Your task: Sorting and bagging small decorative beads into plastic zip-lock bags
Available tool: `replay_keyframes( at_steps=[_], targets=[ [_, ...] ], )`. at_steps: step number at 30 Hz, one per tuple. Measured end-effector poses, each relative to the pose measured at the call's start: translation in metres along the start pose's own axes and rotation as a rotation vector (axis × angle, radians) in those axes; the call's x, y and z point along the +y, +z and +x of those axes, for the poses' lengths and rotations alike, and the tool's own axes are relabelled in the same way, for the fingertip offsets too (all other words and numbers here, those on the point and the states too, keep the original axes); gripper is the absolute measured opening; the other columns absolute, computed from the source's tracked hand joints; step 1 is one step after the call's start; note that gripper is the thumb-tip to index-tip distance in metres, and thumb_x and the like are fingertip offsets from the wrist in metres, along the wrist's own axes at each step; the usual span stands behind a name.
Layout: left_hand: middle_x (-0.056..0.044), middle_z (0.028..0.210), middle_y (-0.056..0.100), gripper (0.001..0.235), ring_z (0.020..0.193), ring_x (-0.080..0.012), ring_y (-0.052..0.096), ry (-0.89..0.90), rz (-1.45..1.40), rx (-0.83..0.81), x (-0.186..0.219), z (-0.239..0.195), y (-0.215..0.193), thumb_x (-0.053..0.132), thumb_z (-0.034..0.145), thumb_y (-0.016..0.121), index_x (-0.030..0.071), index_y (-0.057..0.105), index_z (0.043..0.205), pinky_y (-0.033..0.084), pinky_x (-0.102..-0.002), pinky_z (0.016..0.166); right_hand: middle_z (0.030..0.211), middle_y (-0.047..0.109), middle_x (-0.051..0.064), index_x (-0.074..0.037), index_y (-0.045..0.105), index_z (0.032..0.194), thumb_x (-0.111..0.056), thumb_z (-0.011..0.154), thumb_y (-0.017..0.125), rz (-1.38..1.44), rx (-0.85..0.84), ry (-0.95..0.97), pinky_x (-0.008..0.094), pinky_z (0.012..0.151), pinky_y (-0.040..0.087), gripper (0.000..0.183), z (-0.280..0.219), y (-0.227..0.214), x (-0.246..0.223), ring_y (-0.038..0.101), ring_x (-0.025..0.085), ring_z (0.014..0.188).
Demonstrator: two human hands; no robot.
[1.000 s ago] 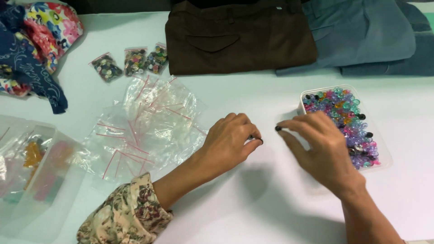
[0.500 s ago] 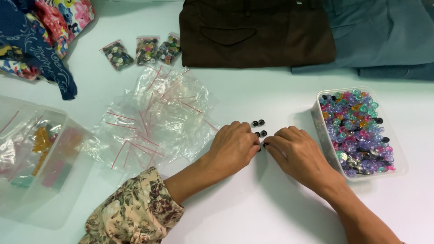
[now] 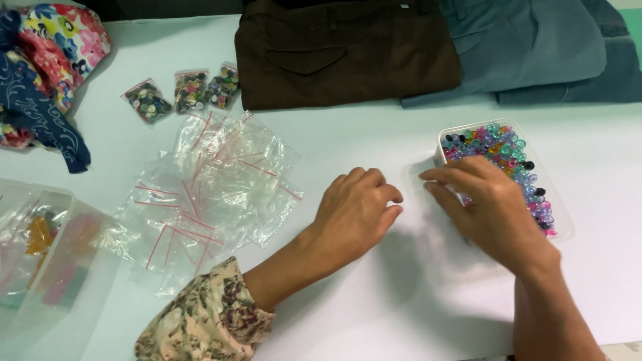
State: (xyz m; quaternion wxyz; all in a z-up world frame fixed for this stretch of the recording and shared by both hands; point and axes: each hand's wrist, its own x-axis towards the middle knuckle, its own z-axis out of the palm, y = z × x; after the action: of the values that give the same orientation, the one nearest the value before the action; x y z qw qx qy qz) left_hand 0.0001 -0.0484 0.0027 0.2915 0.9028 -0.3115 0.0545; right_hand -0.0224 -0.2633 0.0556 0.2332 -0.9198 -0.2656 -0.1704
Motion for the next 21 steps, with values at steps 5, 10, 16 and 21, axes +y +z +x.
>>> replay_keyframes(
  at_steps=[5,10,16,21],
  targets=[
    [-0.005,0.098,0.067,0.014,0.094,-0.0302,0.062,0.098,-0.038,-0.001,0.041,0.056,0.03,0.025,0.095,0.068,0.02,0.079,0.103,0.049,-0.044,0.08,0.106,0.073,0.011,-0.012,0.081,0.115,-0.01,0.097,0.077,-0.223,0.039,0.301,0.039,0.079,0.054,0.018,-0.026,-0.04,0.064,0.066,0.024,0.089],
    [-0.01,0.097,0.063,0.022,0.097,-0.0336,0.059,0.187,0.042,0.019,0.069,0.115,0.073,0.002,0.093,0.057,0.013,0.076,0.094,0.05,-0.047,0.076,0.112,0.071,0.011,-0.025,0.083,0.113,-0.019,0.097,0.077,-0.399,-0.056,0.623,0.045,0.075,0.05,0.019,-0.04,-0.054,0.111,0.066,0.029,0.086],
    [-0.01,0.115,0.065,0.013,0.11,-0.0321,0.057,0.183,0.232,-0.074,0.075,0.148,0.118,0.007,0.089,0.069,0.017,0.078,0.091,0.051,-0.044,0.085,0.116,0.068,0.012,-0.029,0.082,0.108,-0.026,0.091,0.078,-0.335,-0.112,0.787,0.047,0.084,0.049,0.017,-0.037,-0.048,0.122,0.064,0.032,0.104],
    [-0.009,0.111,0.065,0.018,0.109,-0.0316,0.056,0.197,0.214,-0.048,0.066,0.15,0.127,0.007,0.086,0.071,0.021,0.081,0.091,0.051,-0.045,0.081,0.112,0.071,0.011,-0.029,0.083,0.106,-0.019,0.09,0.076,-0.416,-0.16,0.689,0.05,0.078,0.053,0.02,-0.04,-0.043,0.129,0.066,0.034,0.102]
  ],
)
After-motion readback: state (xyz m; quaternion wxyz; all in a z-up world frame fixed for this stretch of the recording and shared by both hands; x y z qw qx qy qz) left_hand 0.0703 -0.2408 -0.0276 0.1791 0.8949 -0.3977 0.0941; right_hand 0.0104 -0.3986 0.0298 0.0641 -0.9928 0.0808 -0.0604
